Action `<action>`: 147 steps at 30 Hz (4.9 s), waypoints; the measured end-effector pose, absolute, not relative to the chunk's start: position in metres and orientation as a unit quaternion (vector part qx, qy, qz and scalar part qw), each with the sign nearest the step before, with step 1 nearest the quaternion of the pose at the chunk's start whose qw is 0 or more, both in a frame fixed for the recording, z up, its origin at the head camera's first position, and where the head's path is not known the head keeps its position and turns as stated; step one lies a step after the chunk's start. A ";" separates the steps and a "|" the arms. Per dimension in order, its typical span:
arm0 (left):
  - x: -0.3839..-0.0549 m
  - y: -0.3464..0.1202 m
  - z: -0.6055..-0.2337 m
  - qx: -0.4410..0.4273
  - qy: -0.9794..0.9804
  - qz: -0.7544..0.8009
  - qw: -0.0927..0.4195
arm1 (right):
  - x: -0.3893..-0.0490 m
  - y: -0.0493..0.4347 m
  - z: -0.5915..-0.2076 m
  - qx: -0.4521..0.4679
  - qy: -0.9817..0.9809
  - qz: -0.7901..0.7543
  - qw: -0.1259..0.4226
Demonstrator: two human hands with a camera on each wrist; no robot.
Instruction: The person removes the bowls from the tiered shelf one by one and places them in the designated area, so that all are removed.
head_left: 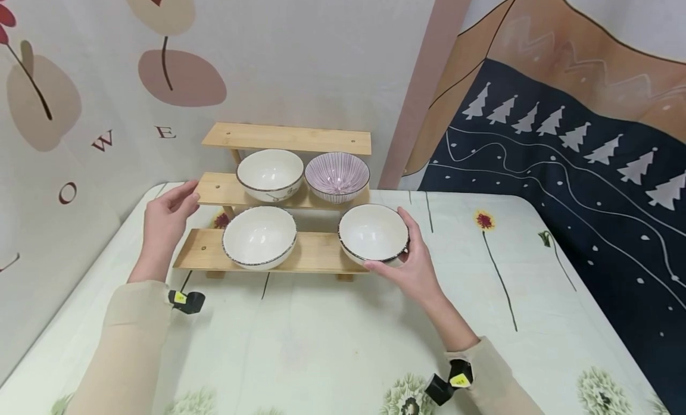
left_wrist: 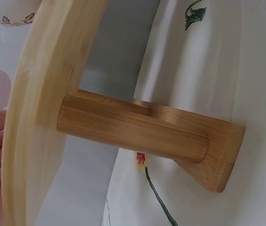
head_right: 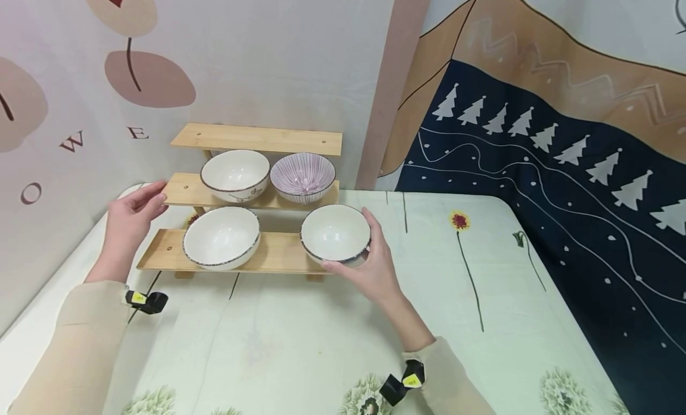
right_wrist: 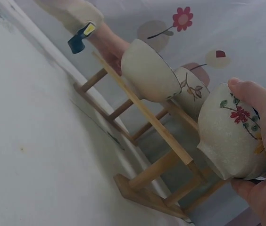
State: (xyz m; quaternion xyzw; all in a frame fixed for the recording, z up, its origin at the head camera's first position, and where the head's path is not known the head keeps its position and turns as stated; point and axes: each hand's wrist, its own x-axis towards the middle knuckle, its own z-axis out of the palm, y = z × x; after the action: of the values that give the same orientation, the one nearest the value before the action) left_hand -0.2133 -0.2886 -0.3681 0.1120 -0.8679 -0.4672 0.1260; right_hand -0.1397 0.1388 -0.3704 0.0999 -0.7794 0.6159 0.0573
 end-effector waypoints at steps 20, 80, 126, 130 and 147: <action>-0.211 -0.290 -0.369 0.112 -0.867 -0.473 0.106 | -0.144 0.152 -0.366 0.063 -0.791 0.604 0.070; -0.214 -0.293 -0.370 0.100 -0.858 -0.489 0.123 | -0.185 0.176 -0.382 0.004 -0.769 0.628 0.118; -0.217 -0.289 -0.372 0.091 -0.850 -0.502 0.131 | -0.228 0.181 -0.425 -0.061 -0.787 0.607 0.091; -0.216 -0.289 -0.371 0.086 -0.846 -0.509 0.135 | -0.229 0.182 -0.428 -0.074 -0.796 0.596 0.077; -0.216 -0.293 -0.371 0.083 -0.833 -0.531 0.136 | -0.228 0.185 -0.429 -0.073 -0.778 0.622 0.051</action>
State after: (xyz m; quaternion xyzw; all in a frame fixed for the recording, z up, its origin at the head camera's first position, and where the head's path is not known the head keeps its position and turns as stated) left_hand -0.2156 -0.2926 -0.3708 0.0827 -0.8326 -0.5305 0.1361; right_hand -0.2282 0.1848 -0.4292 -0.0729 -0.7781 0.6218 0.0514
